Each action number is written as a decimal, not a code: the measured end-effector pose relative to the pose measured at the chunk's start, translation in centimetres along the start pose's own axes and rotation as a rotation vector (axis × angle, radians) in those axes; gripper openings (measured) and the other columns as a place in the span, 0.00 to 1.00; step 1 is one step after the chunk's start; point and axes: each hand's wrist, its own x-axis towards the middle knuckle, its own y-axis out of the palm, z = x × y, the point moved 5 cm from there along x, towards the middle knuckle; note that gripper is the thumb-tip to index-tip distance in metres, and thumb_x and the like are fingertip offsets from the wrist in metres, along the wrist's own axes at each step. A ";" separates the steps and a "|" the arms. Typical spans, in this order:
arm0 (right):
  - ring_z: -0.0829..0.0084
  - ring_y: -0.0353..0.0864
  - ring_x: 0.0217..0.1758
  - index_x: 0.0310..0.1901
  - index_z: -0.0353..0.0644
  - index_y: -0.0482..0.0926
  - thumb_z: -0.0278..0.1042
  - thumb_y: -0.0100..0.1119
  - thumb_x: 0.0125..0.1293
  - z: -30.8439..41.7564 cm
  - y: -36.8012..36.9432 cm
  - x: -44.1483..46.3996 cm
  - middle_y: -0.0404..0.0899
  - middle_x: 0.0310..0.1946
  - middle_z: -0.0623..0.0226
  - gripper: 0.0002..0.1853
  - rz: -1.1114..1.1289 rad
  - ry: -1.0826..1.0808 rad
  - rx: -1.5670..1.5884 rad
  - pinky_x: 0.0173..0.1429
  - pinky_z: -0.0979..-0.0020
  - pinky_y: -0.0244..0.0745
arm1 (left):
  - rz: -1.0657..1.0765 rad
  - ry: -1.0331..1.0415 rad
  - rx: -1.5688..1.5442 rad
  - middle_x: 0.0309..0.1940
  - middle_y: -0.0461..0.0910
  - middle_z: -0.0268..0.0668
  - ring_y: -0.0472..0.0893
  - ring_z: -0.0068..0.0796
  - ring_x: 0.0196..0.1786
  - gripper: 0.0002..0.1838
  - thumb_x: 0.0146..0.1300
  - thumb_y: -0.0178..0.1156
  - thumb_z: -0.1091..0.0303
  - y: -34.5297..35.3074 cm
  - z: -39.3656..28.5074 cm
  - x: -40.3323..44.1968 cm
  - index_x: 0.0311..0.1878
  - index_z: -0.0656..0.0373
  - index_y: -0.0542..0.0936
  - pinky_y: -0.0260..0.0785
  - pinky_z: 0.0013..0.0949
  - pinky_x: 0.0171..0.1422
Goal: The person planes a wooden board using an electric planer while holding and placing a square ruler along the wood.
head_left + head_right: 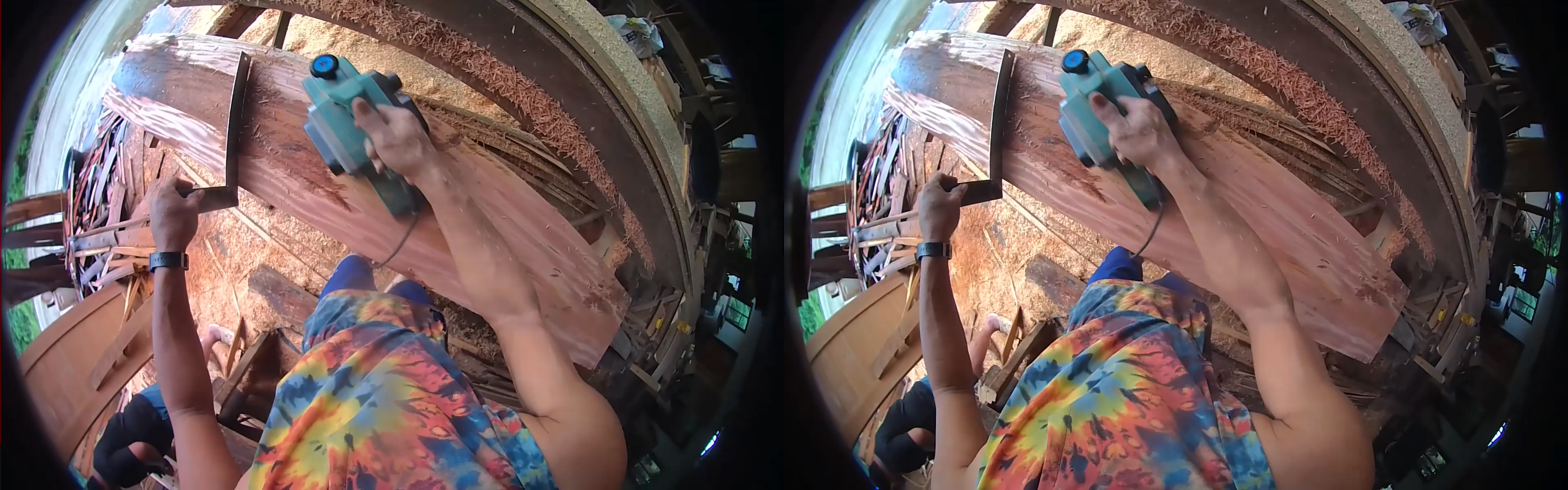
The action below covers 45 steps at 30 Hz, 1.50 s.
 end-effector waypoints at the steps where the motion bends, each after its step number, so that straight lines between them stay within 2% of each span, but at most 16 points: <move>1: 0.82 0.71 0.16 0.42 0.35 0.80 0.73 0.54 0.73 -1.1 -1.2 -3.1 0.73 0.17 0.73 0.37 0.000 0.015 0.001 0.22 0.78 0.65 | 0.023 -0.018 0.017 0.35 0.88 0.48 0.87 0.48 0.40 0.13 0.58 0.74 0.64 -0.3 -0.6 -0.2 0.40 0.62 0.86 0.77 0.44 0.48; 2: 0.84 0.69 0.16 0.44 0.34 0.80 0.73 0.54 0.72 -2.0 -2.4 -6.7 0.72 0.18 0.74 0.38 -0.004 0.048 0.033 0.22 0.79 0.62 | 0.012 -0.001 0.024 0.35 0.88 0.48 0.87 0.48 0.40 0.13 0.58 0.73 0.64 -0.2 -0.7 -0.1 0.40 0.63 0.86 0.77 0.44 0.48; 5: 0.83 0.69 0.18 0.47 0.32 0.78 0.75 0.55 0.71 -5.6 -6.2 -17.9 0.72 0.18 0.72 0.40 -0.031 0.122 0.087 0.23 0.78 0.64 | -0.010 0.007 0.029 0.35 0.87 0.48 0.87 0.47 0.41 0.13 0.58 0.73 0.65 0.3 -0.6 -0.2 0.40 0.63 0.85 0.76 0.45 0.48; 8: 0.80 0.72 0.19 0.50 0.28 0.77 0.82 0.59 0.62 -8.1 -9.6 -28.5 0.73 0.19 0.69 0.49 -0.118 0.231 0.094 0.24 0.77 0.67 | -0.037 0.025 0.016 0.35 0.87 0.48 0.87 0.47 0.40 0.13 0.58 0.73 0.64 0.7 -0.4 -0.1 0.40 0.63 0.85 0.76 0.44 0.47; 9: 0.81 0.72 0.19 0.50 0.30 0.78 0.82 0.60 0.61 -9.1 -10.4 -31.8 0.74 0.19 0.71 0.49 -0.137 0.251 0.109 0.25 0.78 0.66 | -0.042 0.028 0.007 0.34 0.87 0.48 0.87 0.47 0.39 0.13 0.58 0.73 0.65 0.8 -0.3 -0.1 0.41 0.63 0.85 0.76 0.44 0.45; 13: 0.82 0.72 0.20 0.51 0.31 0.79 0.85 0.60 0.58 -10.8 -11.9 -37.7 0.74 0.20 0.72 0.51 -0.145 0.302 0.111 0.25 0.79 0.65 | -0.056 0.046 0.026 0.35 0.87 0.48 0.87 0.47 0.40 0.13 0.59 0.72 0.64 0.9 -0.7 -0.2 0.41 0.63 0.85 0.77 0.44 0.47; 17: 0.81 0.72 0.21 0.52 0.31 0.79 0.84 0.61 0.58 -9.9 -10.8 -34.9 0.74 0.21 0.71 0.51 -0.118 0.315 0.174 0.25 0.77 0.67 | -0.063 0.052 0.077 0.37 0.87 0.49 0.87 0.50 0.42 0.12 0.59 0.72 0.65 0.9 -1.5 -0.5 0.42 0.62 0.85 0.77 0.46 0.48; 20: 0.78 0.74 0.19 0.52 0.27 0.76 0.84 0.59 0.58 -8.5 -9.6 -29.6 0.75 0.20 0.68 0.53 -0.105 0.268 0.161 0.25 0.75 0.70 | -0.045 0.029 0.054 0.37 0.87 0.50 0.87 0.51 0.42 0.12 0.60 0.71 0.65 1.4 -1.4 -0.5 0.42 0.62 0.85 0.77 0.46 0.48; 24: 0.79 0.72 0.18 0.53 0.28 0.76 0.78 0.55 0.68 -5.8 -7.5 -19.9 0.74 0.20 0.68 0.46 -0.082 0.138 0.152 0.24 0.75 0.69 | -0.053 0.024 0.048 0.37 0.87 0.50 0.87 0.50 0.43 0.12 0.60 0.71 0.65 1.6 -1.2 -0.5 0.43 0.61 0.85 0.76 0.47 0.48; 26: 0.79 0.71 0.17 0.52 0.29 0.76 0.77 0.53 0.69 -4.4 -6.3 -14.2 0.73 0.20 0.68 0.45 -0.077 0.088 0.135 0.23 0.75 0.68 | -0.059 0.044 0.019 0.37 0.88 0.49 0.87 0.50 0.43 0.12 0.61 0.70 0.65 1.6 -1.0 -0.3 0.43 0.61 0.85 0.76 0.47 0.48; 30: 0.79 0.71 0.16 0.50 0.31 0.76 0.78 0.54 0.67 -1.7 -3.2 -2.8 0.71 0.19 0.70 0.44 -0.040 0.060 0.150 0.22 0.75 0.69 | -0.017 0.071 0.044 0.38 0.88 0.48 0.87 0.50 0.43 0.11 0.62 0.69 0.64 1.3 -1.2 -0.3 0.43 0.61 0.85 0.76 0.47 0.48; 34: 0.78 0.73 0.15 0.46 0.33 0.77 0.79 0.55 0.66 0.1 1.9 3.5 0.73 0.19 0.69 0.44 -0.094 -0.020 0.214 0.21 0.75 0.70 | -0.039 0.056 0.009 0.38 0.88 0.47 0.87 0.50 0.43 0.11 0.63 0.69 0.63 1.3 -1.3 -0.7 0.43 0.59 0.86 0.76 0.47 0.48; 38: 0.79 0.74 0.16 0.45 0.34 0.78 0.79 0.51 0.69 0.8 4.8 0.9 0.74 0.18 0.69 0.42 -0.106 0.017 0.132 0.21 0.75 0.69 | -0.043 0.056 0.037 0.39 0.88 0.47 0.87 0.50 0.44 0.12 0.63 0.69 0.61 0.5 -1.1 -0.4 0.44 0.58 0.86 0.76 0.48 0.49; 40: 0.80 0.72 0.15 0.45 0.35 0.78 0.78 0.50 0.71 -0.1 5.5 -2.9 0.73 0.17 0.70 0.41 -0.102 0.064 0.070 0.21 0.76 0.64 | -0.044 0.037 0.045 0.40 0.89 0.46 0.87 0.50 0.45 0.12 0.63 0.69 0.61 0.3 -0.1 0.6 0.45 0.59 0.86 0.77 0.47 0.50; 45: 0.81 0.70 0.19 0.49 0.34 0.77 0.74 0.53 0.72 -3.4 6.5 -14.6 0.72 0.19 0.72 0.39 -0.076 0.140 0.098 0.25 0.76 0.65 | -0.069 0.032 0.095 0.43 0.89 0.48 0.88 0.49 0.49 0.15 0.62 0.69 0.60 -0.3 3.2 5.5 0.48 0.59 0.86 0.78 0.45 0.54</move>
